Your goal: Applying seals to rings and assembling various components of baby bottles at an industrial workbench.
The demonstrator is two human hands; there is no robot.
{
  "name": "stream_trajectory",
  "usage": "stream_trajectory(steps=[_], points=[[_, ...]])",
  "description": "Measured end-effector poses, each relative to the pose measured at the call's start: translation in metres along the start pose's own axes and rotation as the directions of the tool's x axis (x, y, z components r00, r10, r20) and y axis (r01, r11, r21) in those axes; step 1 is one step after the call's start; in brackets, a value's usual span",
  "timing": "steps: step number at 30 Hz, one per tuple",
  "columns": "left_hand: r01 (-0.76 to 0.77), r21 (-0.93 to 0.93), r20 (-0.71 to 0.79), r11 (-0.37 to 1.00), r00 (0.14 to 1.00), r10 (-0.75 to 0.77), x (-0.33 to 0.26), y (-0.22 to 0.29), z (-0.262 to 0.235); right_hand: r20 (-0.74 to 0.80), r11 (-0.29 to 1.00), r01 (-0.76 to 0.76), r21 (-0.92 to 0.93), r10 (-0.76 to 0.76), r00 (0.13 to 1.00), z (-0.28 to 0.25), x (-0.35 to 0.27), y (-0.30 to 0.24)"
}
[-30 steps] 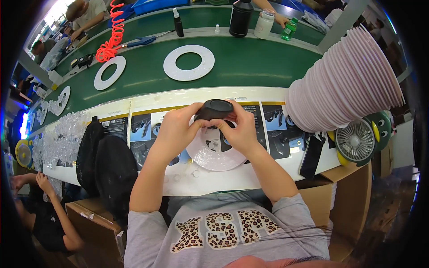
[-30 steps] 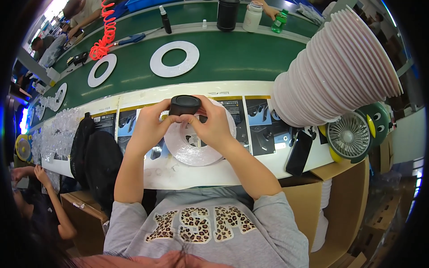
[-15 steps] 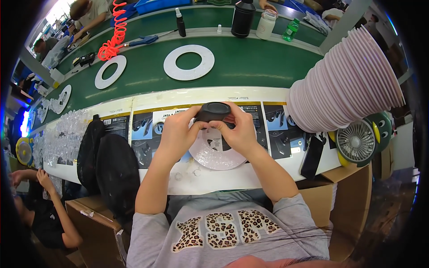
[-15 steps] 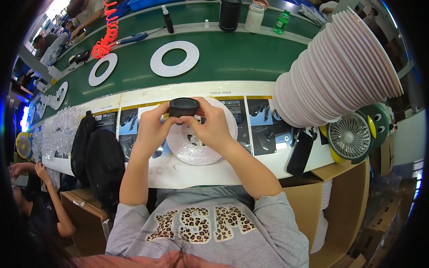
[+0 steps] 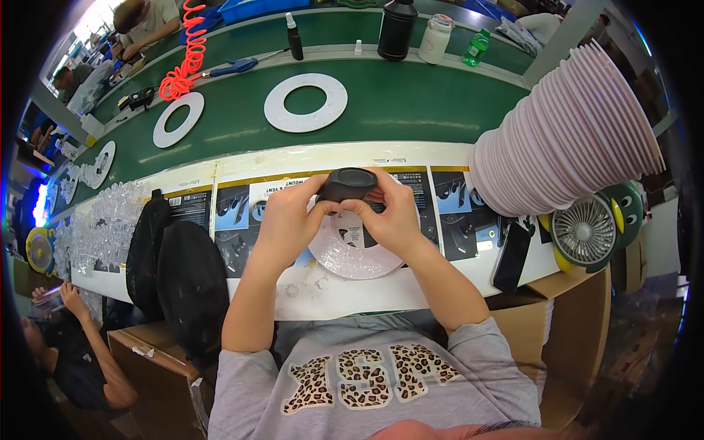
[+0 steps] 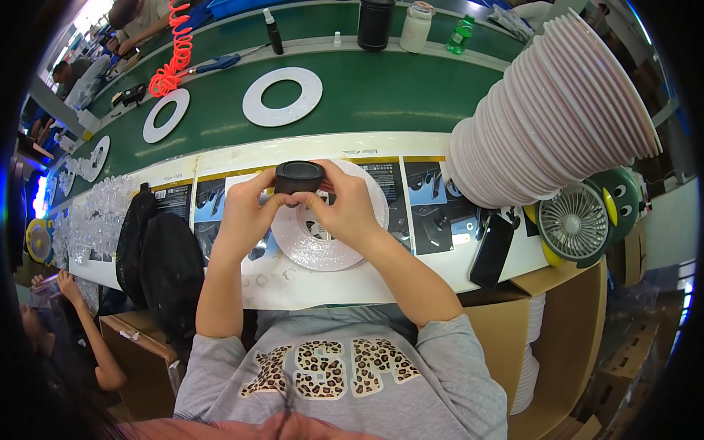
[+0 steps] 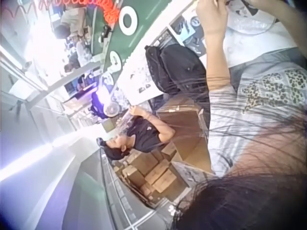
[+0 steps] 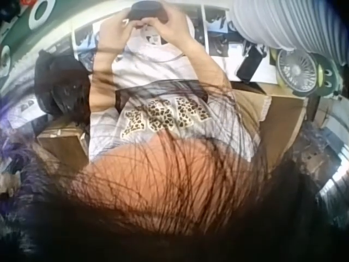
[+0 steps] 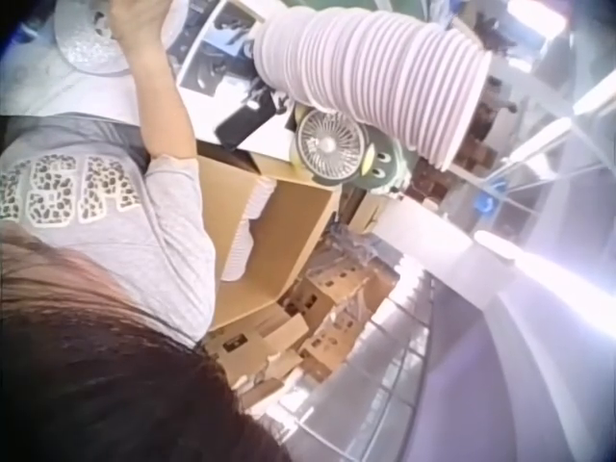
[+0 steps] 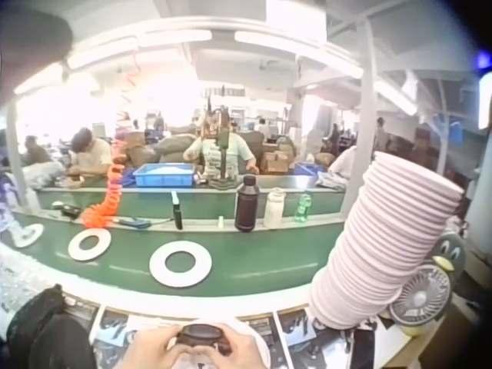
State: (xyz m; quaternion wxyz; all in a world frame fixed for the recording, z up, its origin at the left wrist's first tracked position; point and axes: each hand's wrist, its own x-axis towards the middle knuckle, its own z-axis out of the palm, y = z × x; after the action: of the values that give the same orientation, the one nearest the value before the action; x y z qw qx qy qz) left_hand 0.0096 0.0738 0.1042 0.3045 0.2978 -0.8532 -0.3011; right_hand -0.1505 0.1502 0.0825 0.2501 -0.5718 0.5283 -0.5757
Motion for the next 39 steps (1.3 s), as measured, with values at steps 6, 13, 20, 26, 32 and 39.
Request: stream_trajectory(steps=[6, 13, 20, 26, 32, 39], points=[[-0.022, 0.061, 0.032, 0.998, 0.999, 0.02, -0.003, 0.008, -0.012, 0.011, 0.998, 0.004, 0.07, -0.005, 1.0, 0.006, -0.003, 0.005], [-0.067, 0.117, 0.003, 0.991, 0.998, 0.068, -0.005, 0.002, -0.013, 0.016, 0.989, -0.06, 0.133, 0.058, 0.998, 0.015, -0.005, 0.008], [-0.066, 0.105, -0.017, 0.992, 0.998, 0.068, -0.004, 0.003, -0.012, -0.033, 0.992, -0.009, 0.124, 0.013, 0.999, 0.02, -0.005, 0.015], [-0.055, 0.108, -0.02, 0.993, 0.998, 0.057, -0.005, -0.002, -0.01, -0.032, 0.994, -0.011, 0.106, 0.014, 0.999, 0.02, -0.005, 0.014], [-0.067, 0.124, -0.036, 0.99, 0.997, 0.072, -0.005, -0.002, -0.009, -0.039, 0.993, -0.01, 0.117, 0.015, 0.999, 0.02, -0.004, 0.012], [-0.039, 0.102, -0.003, 0.994, 0.999, 0.039, -0.005, -0.002, -0.012, -0.006, 0.988, -0.045, 0.149, 0.047, 0.999, 0.019, -0.005, 0.011]])
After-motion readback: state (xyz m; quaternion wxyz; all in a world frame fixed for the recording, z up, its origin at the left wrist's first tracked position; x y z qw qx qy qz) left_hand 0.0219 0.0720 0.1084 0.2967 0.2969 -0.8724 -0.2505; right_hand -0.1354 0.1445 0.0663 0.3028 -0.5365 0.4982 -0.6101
